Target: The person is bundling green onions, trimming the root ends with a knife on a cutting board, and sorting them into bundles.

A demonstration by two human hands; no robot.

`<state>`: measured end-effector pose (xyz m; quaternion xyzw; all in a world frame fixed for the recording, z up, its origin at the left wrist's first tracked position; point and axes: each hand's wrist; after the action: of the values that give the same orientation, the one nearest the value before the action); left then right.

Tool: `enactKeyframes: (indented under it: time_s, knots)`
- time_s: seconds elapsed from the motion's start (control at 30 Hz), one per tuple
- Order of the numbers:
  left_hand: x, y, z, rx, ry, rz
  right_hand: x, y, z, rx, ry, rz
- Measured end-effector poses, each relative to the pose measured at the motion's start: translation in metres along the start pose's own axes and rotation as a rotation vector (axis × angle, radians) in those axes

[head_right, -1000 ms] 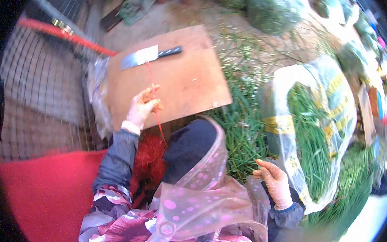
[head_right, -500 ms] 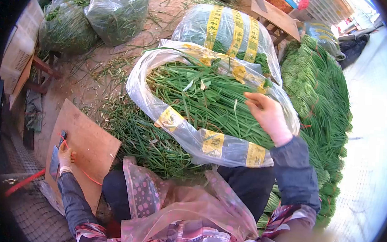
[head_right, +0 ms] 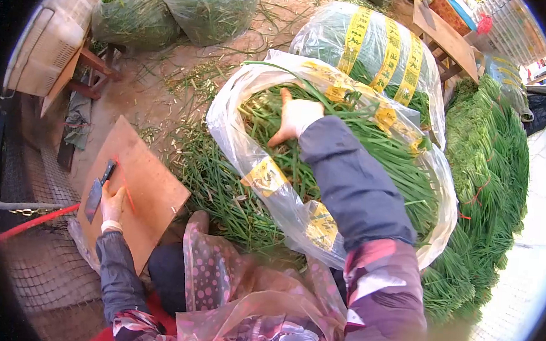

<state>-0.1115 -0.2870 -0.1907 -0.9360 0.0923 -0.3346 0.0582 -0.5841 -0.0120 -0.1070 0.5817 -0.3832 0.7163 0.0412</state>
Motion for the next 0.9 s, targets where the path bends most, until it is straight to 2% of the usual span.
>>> enactKeyframes:
  time_s: [0.03, 0.07, 0.1, 0.13, 0.2, 0.27, 0.3, 0.37, 0.43, 0.5, 0.53, 0.57, 0.6, 0.67, 0.7, 0.73, 0.8, 0.9]
  knots:
    - [0.008, -0.001, -0.002, -0.16, 0.046, -0.038, -0.013, 0.005, -0.004, -0.049, -0.128, -0.207]
    - [0.017, -0.005, 0.0, -0.164, 0.043, -0.052, -0.026, 0.012, -0.006, -0.096, -0.26, -0.409]
    - [0.024, -0.025, -0.016, -0.166, 0.023, -0.029, -0.024, 0.017, -0.007, -0.095, -0.127, -0.181]
    - [0.03, -0.036, -0.027, -0.17, 0.002, -0.007, -0.028, 0.014, -0.006, -0.026, 0.083, -0.116]
    - [0.038, -0.045, -0.035, -0.235, -0.135, 0.014, -0.029, -0.001, 0.001, -0.03, 0.148, -0.123]
    - [0.039, -0.061, -0.067, -0.368, -0.212, 0.022, -0.024, -0.023, 0.012, -0.03, 0.118, -0.144]
    - [0.037, -0.076, -0.092, -0.374, -0.223, 0.014, -0.022, -0.038, 0.016, -0.022, 0.129, -0.201]
    - [0.02, -0.122, -0.152, -0.275, -0.521, 0.21, -0.022, -0.062, 0.021, 0.011, 0.163, -0.262]
    - [-0.011, -0.165, -0.188, -0.321, -0.552, 0.396, -0.028, -0.077, 0.025, 0.057, 0.153, -0.274]
    - [-0.046, -0.189, -0.207, -0.324, -0.457, 0.707, -0.025, -0.073, 0.033, 0.082, -0.062, -0.252]
    - [-0.067, -0.197, -0.219, -0.723, -0.284, 0.694, -0.02, -0.071, 0.037, 0.117, -0.181, -0.23]
    - [-0.083, -0.204, -0.237, -0.898, -0.222, 0.732, -0.015, -0.066, 0.039, 0.166, -0.338, -0.199]
    - [-0.102, -0.207, -0.243, -0.927, -0.218, 0.781, -0.01, -0.062, 0.036, 0.256, -0.403, -0.323]
    - [-0.147, -0.199, -0.238, -0.992, -0.147, 0.751, -0.01, -0.041, 0.026, 0.335, -0.362, -0.385]
    - [-0.164, -0.19, -0.23, -0.96, -0.047, 0.759, -0.005, -0.029, 0.022, 0.313, -0.231, -0.235]
    - [-0.174, -0.185, -0.228, -0.924, 0.051, 0.763, -0.004, -0.02, 0.017, 0.215, 0.087, -0.039]
    - [-0.181, -0.181, -0.216, -0.891, -0.026, 0.761, -0.016, -0.009, 0.01, 0.17, 0.306, -0.021]
    - [-0.181, -0.183, -0.2, -0.853, -0.114, 0.757, -0.026, -0.005, 0.022, 0.235, 0.166, -0.049]
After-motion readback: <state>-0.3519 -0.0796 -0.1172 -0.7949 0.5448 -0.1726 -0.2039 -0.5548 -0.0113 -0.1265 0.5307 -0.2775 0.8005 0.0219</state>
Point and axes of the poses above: each hand's wrist, its own y-axis towards the middle knuckle, its own x-axis out of the back of the hand, z = x × y, and after that the axes turned 8 degrees about -y, right-handed
